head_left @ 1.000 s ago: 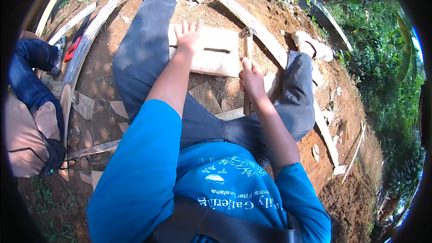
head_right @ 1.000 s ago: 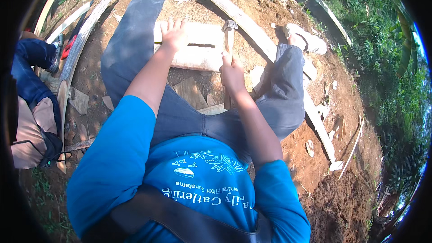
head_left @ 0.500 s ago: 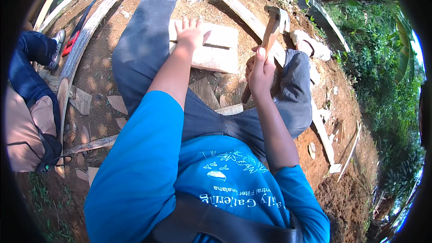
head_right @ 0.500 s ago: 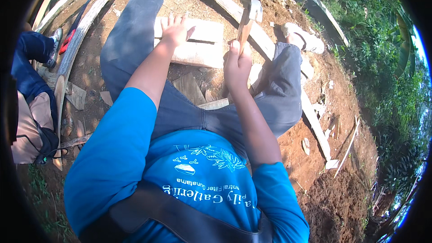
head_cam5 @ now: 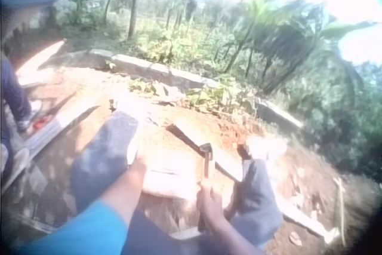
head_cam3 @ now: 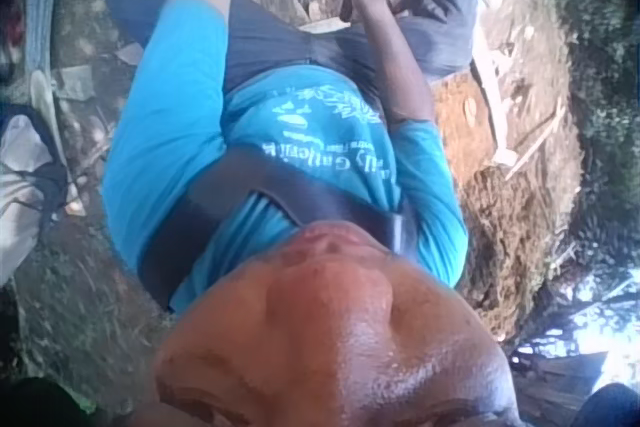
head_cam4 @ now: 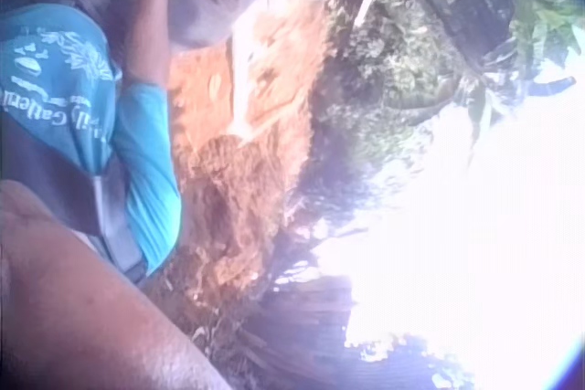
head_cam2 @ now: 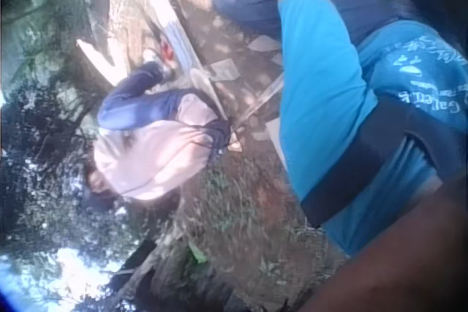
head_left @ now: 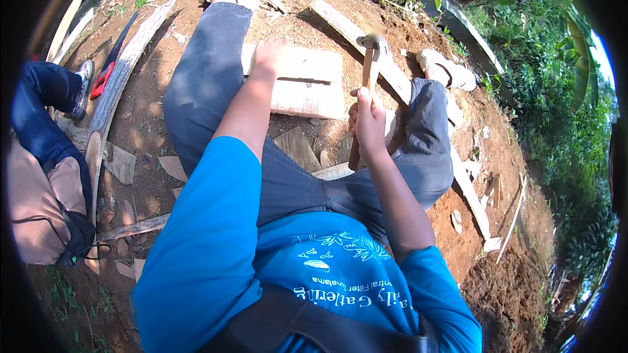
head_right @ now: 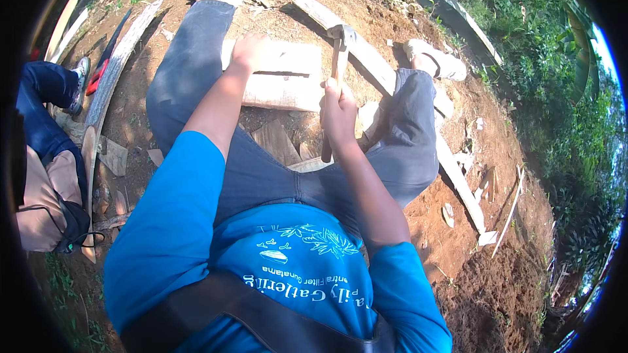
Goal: The person sits on the ground and uses a hammer to drive nails into a piece of wood. They repeatedly position the nail and strike it with the hammer, working on a single wooden plank placed between their legs.
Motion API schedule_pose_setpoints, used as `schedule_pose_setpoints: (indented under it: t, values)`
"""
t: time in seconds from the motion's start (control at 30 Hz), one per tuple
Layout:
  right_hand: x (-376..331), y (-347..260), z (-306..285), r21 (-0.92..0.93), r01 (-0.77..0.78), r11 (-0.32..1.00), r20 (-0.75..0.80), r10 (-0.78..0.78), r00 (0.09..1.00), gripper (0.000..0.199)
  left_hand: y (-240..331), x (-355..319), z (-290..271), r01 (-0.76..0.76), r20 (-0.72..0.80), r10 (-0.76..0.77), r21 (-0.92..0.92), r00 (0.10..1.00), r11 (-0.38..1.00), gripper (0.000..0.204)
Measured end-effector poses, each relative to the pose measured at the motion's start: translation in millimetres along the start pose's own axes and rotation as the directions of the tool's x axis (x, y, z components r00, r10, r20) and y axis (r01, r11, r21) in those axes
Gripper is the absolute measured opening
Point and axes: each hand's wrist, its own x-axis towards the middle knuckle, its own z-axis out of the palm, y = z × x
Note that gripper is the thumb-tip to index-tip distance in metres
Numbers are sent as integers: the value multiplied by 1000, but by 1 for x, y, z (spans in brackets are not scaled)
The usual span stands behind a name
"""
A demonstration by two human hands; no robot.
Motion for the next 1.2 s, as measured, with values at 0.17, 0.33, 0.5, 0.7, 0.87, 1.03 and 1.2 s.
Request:
schedule_pose_setpoints:
  t: [0.17,0.33,0.5,0.7,0.87,1.03,1.2]
  values:
    - [20,32,-21,-144,-70,987,-29,67,997,27,-7,19,2,70,109,-67,-21,992,997,43]
    - [71,45,-33,-428,80,900,-25,-100,995,25,15,19,-10,95,85,-80,-185,993,978,46]
    - [99,2,5,-628,340,700,-36,-462,886,22,5,22,5,144,140,-119,-185,983,972,43]
    - [139,57,-18,-876,168,453,65,-235,970,38,20,7,-8,89,100,-67,-228,993,970,41]
    - [111,-62,8,-519,488,702,86,-525,847,26,18,-2,-9,110,37,-105,-197,994,974,50]
    - [103,-80,29,-363,629,687,-74,-694,716,25,9,8,4,208,77,-199,-142,977,968,54]
    - [149,50,-16,-890,182,419,130,-150,980,41,6,18,26,152,-16,-156,-157,988,976,32]
